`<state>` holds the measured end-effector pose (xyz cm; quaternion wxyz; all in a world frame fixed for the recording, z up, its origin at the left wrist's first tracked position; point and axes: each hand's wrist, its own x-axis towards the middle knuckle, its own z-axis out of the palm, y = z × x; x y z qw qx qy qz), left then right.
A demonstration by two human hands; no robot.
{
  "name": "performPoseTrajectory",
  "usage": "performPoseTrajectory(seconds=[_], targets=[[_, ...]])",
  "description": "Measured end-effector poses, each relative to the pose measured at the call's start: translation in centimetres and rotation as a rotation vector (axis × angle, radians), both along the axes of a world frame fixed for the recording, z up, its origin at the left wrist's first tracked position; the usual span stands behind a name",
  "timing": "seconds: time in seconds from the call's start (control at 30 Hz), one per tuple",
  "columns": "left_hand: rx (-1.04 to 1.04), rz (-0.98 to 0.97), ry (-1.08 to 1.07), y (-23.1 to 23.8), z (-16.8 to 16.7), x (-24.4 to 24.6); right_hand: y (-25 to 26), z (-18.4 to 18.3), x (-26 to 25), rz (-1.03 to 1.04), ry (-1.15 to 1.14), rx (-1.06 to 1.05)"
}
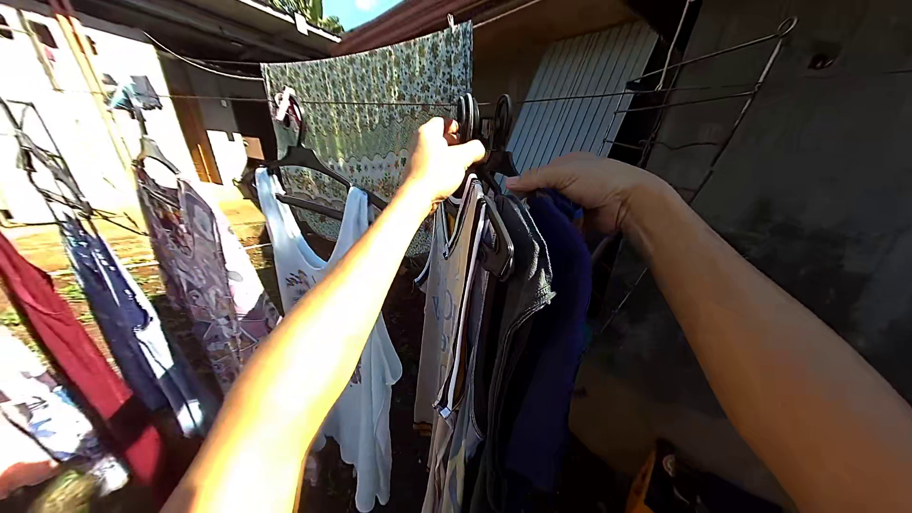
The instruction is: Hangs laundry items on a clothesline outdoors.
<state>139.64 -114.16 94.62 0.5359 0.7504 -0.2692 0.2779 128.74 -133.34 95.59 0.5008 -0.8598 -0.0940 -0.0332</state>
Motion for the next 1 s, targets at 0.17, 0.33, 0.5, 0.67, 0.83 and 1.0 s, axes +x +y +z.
performPoseTrajectory(seconds=[0.17,0.33,0.5,0.67,0.83,1.0], targets=[[0.045,-0.063,-0.036,0.8,-0.4,1.1,1.8,0.3,0.4,-0.257,-0.472,-0.456],[0.053,-0.177,-0.048,1.2,-1.2,1.8,3.6,1.8,-0.7,-0.401,-0.335,-1.014],[0.049,-0.14,-0.094,0.8,-1.4,2.5,5.1,1.0,-1.4,-0.605,-0.273,-1.197],[0.037,-0.054,-0.194,0.2,-0.6,1.8,-0.4,0.7,-2.1,-0.747,-0.368,-1.179],[0.113,-0.118,-0.182,-3.6,-0.5,1.0,-7.6,-0.5,-3.3,-0.875,-0.376,-1.143],[0.169,-0.05,-0.189,-10.0,-0.7,-1.8,-14.4,-0.7,-6.1,-0.93,-0.366,-1.164]])
